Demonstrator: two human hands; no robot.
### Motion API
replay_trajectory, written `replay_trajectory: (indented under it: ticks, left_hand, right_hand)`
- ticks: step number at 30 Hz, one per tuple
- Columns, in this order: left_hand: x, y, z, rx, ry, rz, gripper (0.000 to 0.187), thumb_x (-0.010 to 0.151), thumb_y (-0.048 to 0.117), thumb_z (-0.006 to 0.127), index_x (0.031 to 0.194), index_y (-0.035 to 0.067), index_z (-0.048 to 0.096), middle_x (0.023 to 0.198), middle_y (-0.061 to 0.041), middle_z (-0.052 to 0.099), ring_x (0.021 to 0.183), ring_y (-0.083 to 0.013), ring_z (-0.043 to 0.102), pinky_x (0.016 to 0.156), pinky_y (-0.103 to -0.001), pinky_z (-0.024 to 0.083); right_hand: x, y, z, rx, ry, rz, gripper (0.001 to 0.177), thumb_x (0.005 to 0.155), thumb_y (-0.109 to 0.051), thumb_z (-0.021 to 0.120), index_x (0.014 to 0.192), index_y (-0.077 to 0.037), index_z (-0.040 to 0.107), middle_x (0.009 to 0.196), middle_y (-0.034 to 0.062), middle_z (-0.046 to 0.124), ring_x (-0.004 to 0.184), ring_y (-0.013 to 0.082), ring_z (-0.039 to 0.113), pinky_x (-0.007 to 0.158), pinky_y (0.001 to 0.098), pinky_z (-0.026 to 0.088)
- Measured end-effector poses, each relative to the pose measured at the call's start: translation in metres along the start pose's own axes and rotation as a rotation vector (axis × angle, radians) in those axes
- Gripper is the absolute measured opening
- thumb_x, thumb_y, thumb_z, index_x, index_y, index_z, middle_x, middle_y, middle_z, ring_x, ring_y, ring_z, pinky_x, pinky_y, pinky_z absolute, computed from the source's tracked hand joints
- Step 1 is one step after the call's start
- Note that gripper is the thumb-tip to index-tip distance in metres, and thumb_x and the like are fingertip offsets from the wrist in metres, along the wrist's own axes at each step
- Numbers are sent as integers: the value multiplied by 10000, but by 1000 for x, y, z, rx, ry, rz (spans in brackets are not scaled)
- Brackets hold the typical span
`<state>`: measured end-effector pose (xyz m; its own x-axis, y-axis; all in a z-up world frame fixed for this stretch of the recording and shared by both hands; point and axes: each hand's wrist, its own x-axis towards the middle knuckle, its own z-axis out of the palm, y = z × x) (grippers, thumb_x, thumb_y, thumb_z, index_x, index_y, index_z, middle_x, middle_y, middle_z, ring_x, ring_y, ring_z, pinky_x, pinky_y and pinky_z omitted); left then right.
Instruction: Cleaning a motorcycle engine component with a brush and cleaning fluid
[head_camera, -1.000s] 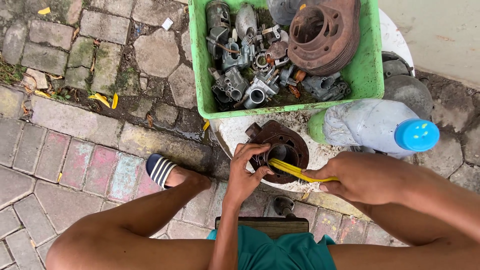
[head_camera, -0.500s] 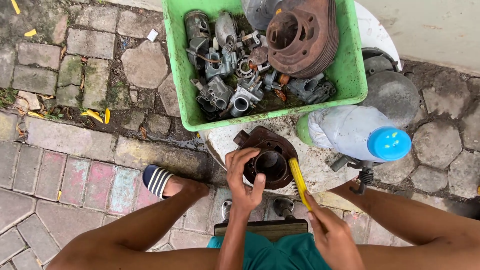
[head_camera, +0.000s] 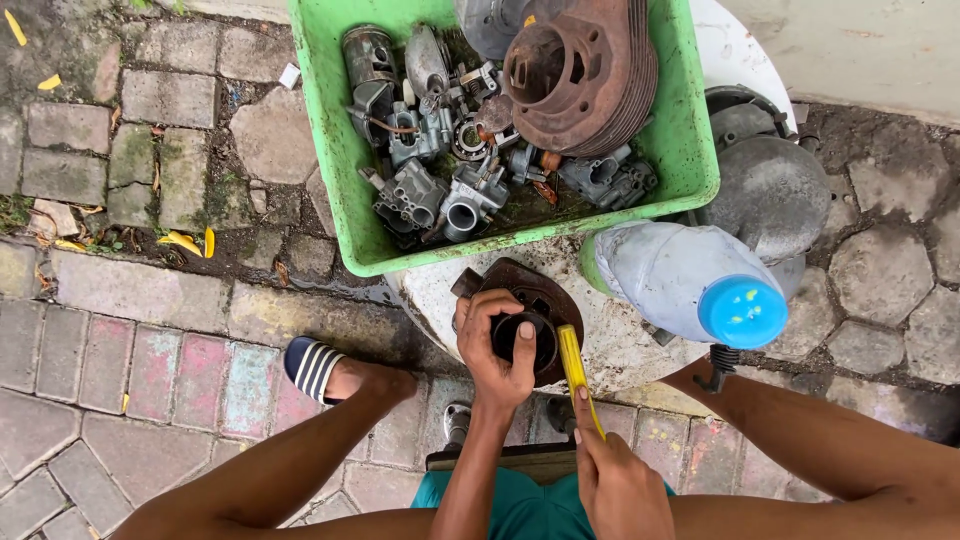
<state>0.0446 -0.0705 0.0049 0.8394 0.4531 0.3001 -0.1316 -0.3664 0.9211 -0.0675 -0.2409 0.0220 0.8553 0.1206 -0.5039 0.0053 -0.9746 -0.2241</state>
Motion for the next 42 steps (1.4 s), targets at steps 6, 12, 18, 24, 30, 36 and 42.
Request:
replay_trajectory:
  ticks: [6, 12, 18, 24, 30, 36, 42]
  left_hand:
    - [0, -2, -1, 21, -24, -1, 319, 999, 399, 493, 944, 106, 604, 933, -78, 656, 910, -222, 646, 981, -413, 368]
    - [2, -3, -2, 16, -54, 11, 272, 890, 371, 556, 928, 106, 602, 921, -72, 677, 903, -216, 665, 984, -414, 372]
    - [9, 5, -3, 31, -60, 77, 391, 952, 470, 515, 927, 85, 577, 919, -105, 680, 845, -222, 656, 866, -377, 353]
    - [4, -5, -1, 25, -30, 72, 413, 987, 473, 462, 918, 92, 607, 905, -109, 700, 845, -220, 666, 849, -384, 362]
    - [2, -5, 0, -6, -15, 52, 447, 981, 512, 470, 927, 96, 626, 922, -112, 704, 865, -221, 663, 849, -390, 364]
    - [0, -10, 0, -49, 2, 69, 328, 992, 392, 500, 988, 91, 633, 950, -101, 694, 884, -233, 657, 870, -378, 385]
    - [-1, -9, 1, -40, 12, 49, 382, 999, 455, 493, 960, 102, 633, 952, -69, 683, 913, -221, 652, 930, -388, 381]
  right_hand:
    - [82, -40, -84, 28, 29, -178, 626, 1041, -270, 466, 1642, -266, 292, 659, 102, 616, 408, 270, 528, 388, 424, 454]
    - [39, 8, -79, -124, -181, -154, 667, 1022, -349, 460, 1643, -338, 219, 777, 16, 695, 538, 208, 659, 490, 417, 612]
    - [100, -23, -118, -69, -164, -305, 632, 1046, -228, 452, 1643, -330, 273, 549, 59, 539, 397, 239, 483, 413, 429, 403]
    - [69, -4, -123, 78, -152, -293, 598, 1016, -192, 528, 1587, -286, 380, 553, 17, 708, 367, 152, 560, 462, 350, 515]
    - [48, -6, -83, 389, -170, -102, 670, 1003, -217, 541, 1626, -336, 328, 581, 37, 572, 504, 154, 394, 504, 370, 328]
    - [63, -43, -61, 361, 144, -129, 597, 1047, -147, 522, 1609, -164, 319, 524, 47, 609, 325, 119, 432, 299, 282, 445]
    - [7, -31, -17, 386, -41, 65, 645, 995, -255, 500, 1621, -249, 344, 683, 83, 661, 545, 250, 567, 535, 453, 432]
